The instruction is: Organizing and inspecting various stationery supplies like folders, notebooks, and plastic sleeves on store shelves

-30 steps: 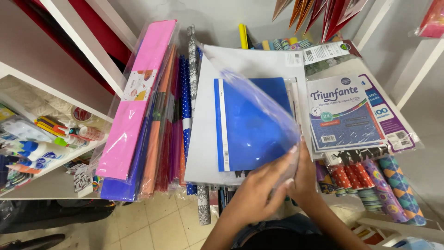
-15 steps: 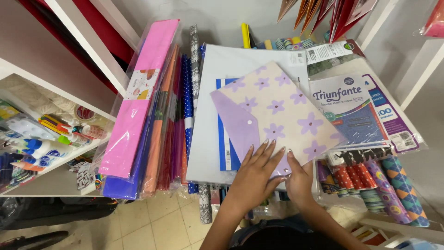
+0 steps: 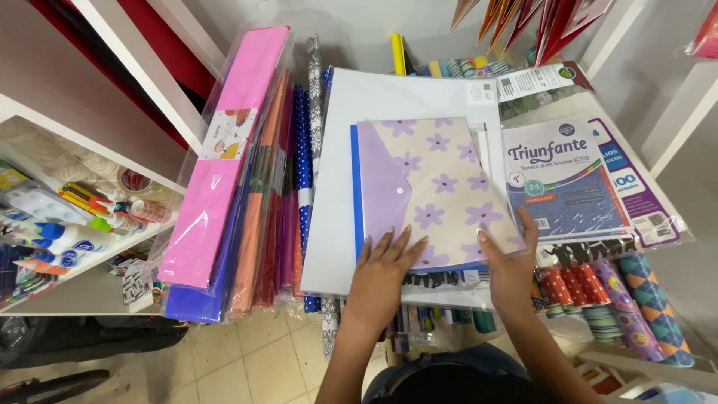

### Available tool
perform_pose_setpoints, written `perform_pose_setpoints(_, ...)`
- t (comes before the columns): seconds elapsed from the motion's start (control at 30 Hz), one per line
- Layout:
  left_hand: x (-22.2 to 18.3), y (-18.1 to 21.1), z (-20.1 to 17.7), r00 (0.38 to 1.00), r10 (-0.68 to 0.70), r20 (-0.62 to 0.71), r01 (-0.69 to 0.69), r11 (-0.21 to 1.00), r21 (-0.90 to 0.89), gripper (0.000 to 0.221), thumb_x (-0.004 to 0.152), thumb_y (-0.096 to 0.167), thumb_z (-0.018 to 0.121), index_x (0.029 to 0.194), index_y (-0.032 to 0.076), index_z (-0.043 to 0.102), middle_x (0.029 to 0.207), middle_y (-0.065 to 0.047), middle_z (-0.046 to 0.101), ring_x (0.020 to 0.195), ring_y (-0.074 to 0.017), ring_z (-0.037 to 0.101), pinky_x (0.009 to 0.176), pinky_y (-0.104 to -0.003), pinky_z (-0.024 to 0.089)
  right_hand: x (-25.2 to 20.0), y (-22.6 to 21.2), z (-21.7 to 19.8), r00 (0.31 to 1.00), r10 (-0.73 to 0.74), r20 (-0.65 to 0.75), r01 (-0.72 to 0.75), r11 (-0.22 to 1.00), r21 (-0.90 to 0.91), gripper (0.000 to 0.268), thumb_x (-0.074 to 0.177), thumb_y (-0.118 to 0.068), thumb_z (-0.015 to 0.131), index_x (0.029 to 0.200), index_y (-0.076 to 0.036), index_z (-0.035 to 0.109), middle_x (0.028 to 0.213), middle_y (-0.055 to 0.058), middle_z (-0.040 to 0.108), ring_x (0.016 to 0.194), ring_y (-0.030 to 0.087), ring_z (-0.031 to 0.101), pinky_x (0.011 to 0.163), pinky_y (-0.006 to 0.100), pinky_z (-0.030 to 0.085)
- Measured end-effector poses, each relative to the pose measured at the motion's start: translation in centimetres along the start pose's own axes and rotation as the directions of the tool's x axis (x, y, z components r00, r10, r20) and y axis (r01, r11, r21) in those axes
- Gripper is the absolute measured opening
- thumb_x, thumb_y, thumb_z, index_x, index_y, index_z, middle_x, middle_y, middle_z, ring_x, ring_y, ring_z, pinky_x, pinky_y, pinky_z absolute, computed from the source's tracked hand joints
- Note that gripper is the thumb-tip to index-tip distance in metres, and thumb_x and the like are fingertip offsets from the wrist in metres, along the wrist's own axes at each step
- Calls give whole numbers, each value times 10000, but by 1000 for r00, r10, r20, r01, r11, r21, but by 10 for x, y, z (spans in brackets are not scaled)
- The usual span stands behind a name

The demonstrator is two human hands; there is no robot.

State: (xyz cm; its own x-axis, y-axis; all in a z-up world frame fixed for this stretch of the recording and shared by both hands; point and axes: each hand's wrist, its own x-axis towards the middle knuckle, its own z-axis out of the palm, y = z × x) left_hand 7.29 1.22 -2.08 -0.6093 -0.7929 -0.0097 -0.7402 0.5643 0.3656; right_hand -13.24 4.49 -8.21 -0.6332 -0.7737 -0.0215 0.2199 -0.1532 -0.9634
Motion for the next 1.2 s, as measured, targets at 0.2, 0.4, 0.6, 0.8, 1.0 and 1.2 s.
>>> perform_pose_setpoints(0.2,-2,2,-8,985,-155,77,152,987,51,635,929,-10,611,1526,182,514,1610,-196,414,1517,-429,301,1188,-641,242,2,-15,-2,994,-35,107,69,942,-329,697,843,39,753,1470,-51,463,1456,300,503,1401,491,437,1132,590,413)
perform_pose_setpoints(0.4,2,3,-5,970,-224,100,222,975,27,676,911,249,749,1523,112,497,1651,-247,296,1537,-509,162,1205,-667,172,3,-13,-6,960,185,208,-16,784,-621,832,852,-251,794,1577,-144,399,1635,242,332,1505,461,283,1220,595,218)
perform_pose_setpoints(0.6,6,5,0,966,-237,105,235,972,30,708,938,317,719,1555,103,444,1679,-253,217,1550,-514,75,1216,-681,68,5,-3,-8,911,72,407,271,639,-720,762,873,-322,782,1516,-35,489,1579,357,347,1468,521,335,1193,589,285)
perform_pose_setpoints(0.8,15,4,14,961,-264,77,255,961,105,671,955,329,696,1549,124,459,1671,-235,248,1549,-498,110,1212,-677,94,8,4,-10,863,62,501,425,445,-788,725,916,-352,741,1505,-10,494,1553,376,379,1460,508,373,1181,586,318)
perform_pose_setpoints(1.0,34,15,25,983,-182,36,171,965,197,686,942,338,694,1551,133,452,1613,-260,349,1525,-488,216,1222,-659,115,8,-4,-15,866,34,499,397,558,-728,742,919,-300,742,1525,17,453,1536,389,385,1463,522,348,1180,605,288)
perform_pose_setpoints(1.2,71,52,48,994,-42,104,17,974,226,687,914,307,722,1532,143,471,1590,-246,395,1508,-449,293,1219,-622,184,21,-2,-42,889,21,457,347,619,-704,699,926,-318,721,1543,-101,473,1579,253,412,1479,447,348,1185,570,298)
